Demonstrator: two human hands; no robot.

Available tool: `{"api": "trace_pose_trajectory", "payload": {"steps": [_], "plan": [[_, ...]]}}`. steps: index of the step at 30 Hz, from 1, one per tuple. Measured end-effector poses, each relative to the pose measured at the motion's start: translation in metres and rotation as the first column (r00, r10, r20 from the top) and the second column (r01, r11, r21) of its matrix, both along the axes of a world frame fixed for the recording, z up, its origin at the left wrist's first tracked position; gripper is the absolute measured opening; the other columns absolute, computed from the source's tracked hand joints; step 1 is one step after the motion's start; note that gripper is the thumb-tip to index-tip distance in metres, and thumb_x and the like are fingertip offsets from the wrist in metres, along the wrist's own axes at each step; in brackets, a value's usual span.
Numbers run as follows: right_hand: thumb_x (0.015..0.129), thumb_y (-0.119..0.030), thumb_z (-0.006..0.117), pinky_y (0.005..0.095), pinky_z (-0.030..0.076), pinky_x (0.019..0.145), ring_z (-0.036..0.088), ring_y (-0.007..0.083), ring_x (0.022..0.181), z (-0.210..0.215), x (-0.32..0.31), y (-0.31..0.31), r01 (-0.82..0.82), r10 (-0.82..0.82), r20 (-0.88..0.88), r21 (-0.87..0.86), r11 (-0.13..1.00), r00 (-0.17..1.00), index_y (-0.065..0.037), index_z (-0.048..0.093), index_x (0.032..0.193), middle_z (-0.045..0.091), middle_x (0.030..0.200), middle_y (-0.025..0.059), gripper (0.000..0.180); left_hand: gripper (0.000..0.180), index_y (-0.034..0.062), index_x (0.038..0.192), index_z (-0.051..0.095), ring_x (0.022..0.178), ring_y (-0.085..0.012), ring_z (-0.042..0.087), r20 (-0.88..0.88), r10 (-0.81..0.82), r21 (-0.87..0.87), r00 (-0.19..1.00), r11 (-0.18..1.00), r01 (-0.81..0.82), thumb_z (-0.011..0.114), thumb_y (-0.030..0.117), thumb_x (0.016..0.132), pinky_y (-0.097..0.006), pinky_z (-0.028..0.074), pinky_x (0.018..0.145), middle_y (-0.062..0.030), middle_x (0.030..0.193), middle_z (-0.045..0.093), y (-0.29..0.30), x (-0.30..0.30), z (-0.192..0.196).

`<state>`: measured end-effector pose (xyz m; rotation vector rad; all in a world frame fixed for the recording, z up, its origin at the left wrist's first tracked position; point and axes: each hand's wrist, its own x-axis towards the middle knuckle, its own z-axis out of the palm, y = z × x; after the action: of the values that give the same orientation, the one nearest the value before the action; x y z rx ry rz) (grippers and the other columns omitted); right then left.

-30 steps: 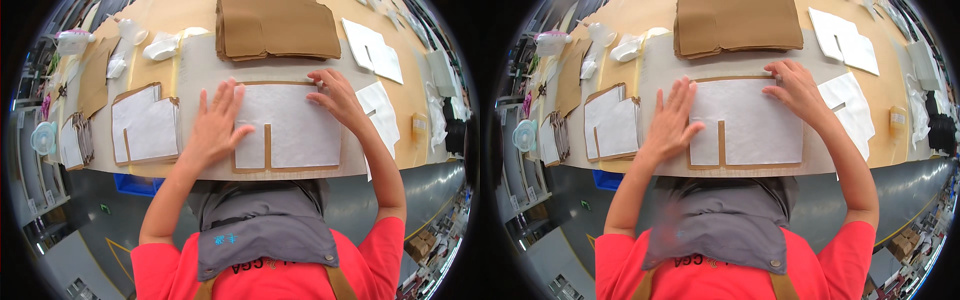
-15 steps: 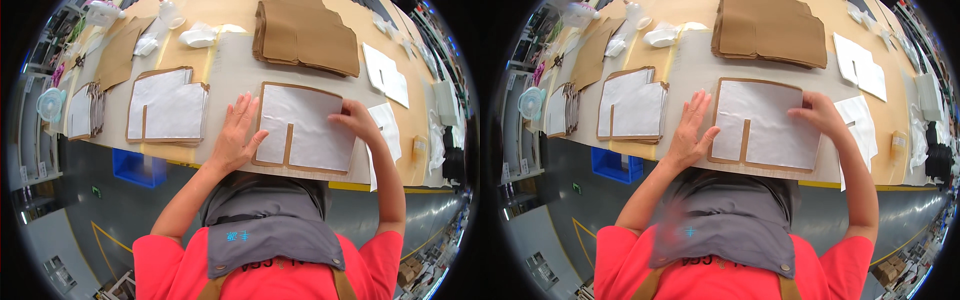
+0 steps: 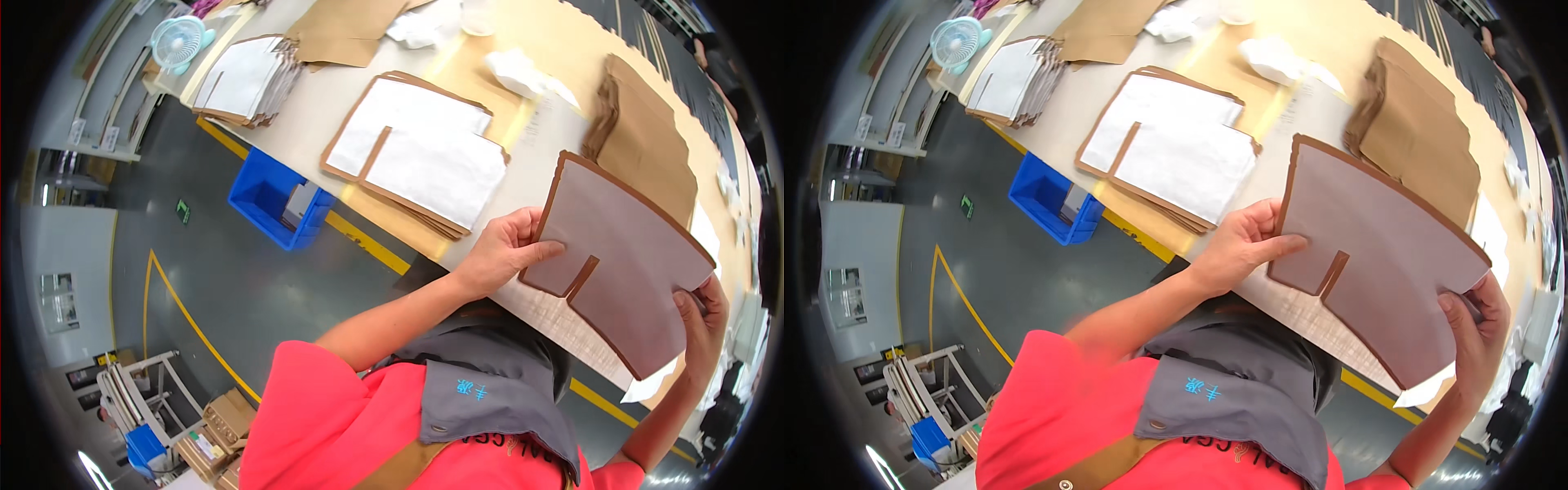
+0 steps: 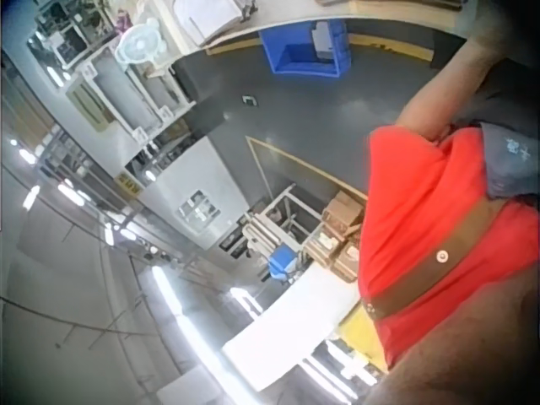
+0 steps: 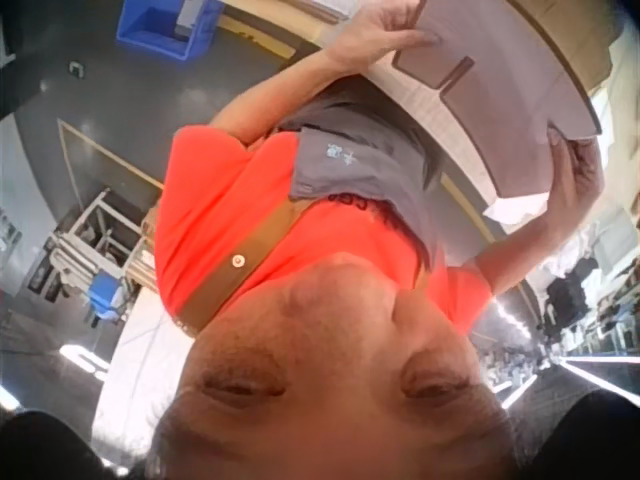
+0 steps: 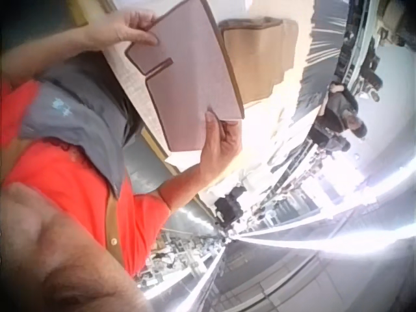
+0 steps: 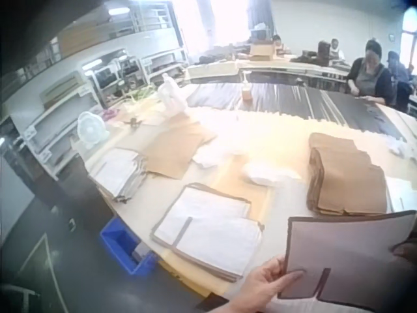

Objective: The person applies glue from a squeeze bottle onto brown cardboard pieces and then places white paper cutouts on top. They smooth the paper down with their hands and move the finished units to a stack on the left side of the table. The process is repeated for multiple units.

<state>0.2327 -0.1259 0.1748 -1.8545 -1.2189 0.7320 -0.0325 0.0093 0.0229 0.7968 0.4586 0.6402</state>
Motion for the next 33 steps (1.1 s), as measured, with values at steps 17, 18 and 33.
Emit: {"api": "trace_pose_trajectory", "payload": {"steps": [17, 18, 33], "plan": [[0.091, -0.029, 0.076, 0.0370, 0.055, 0.079, 0.070, 0.0265, 0.091, -0.130, -0.107, 0.195, -0.253, 0.195, 0.254, 0.222, 0.942, 0.947, -0.001, 0.069, 0.109, 0.071, 0.103, 0.0143, 0.034, 0.048, 0.0061, 0.135, 0.065, 0.100, -0.0137, 0.065, -0.538, 0.815, 0.829, 0.213, 0.466, 0.309, 0.078, 0.017, 0.090, -0.028, 0.053, 0.087, -0.0062, 0.116, 0.069, 0.186, -0.197, 0.012], [0.091, -0.027, 0.076, 0.0379, 0.056, 0.079, 0.069, 0.0269, 0.091, -0.131, -0.090, 0.186, -0.205, 0.124, 0.326, 0.225, 0.953, 0.937, -0.003, 0.069, 0.109, 0.070, 0.104, 0.0125, 0.030, 0.046, 0.0070, 0.133, 0.066, 0.099, -0.0145, 0.064, -0.541, 0.802, 0.837, 0.253, 0.487, 0.249, 0.079, 0.017, 0.089, -0.029, 0.053, 0.086, -0.0057, 0.114, 0.068, 0.182, -0.195, 0.008], [0.086, -0.020, 0.079, 0.0386, 0.052, 0.081, 0.060, 0.0246, 0.096, -0.157, 0.002, 0.156, -0.071, -0.098, 0.661, 0.223, 0.972, 0.744, -0.011, 0.063, 0.104, 0.063, 0.100, 0.0035, 0.026, 0.034, 0.0065, 0.122, 0.073, 0.101, -0.0144, 0.065, -0.568, 0.637, 0.811, 0.521, 0.541, 0.223, 0.077, 0.009, 0.089, -0.029, 0.056, 0.085, -0.0066, 0.114, 0.069, 0.141, -0.110, 0.020]]}}
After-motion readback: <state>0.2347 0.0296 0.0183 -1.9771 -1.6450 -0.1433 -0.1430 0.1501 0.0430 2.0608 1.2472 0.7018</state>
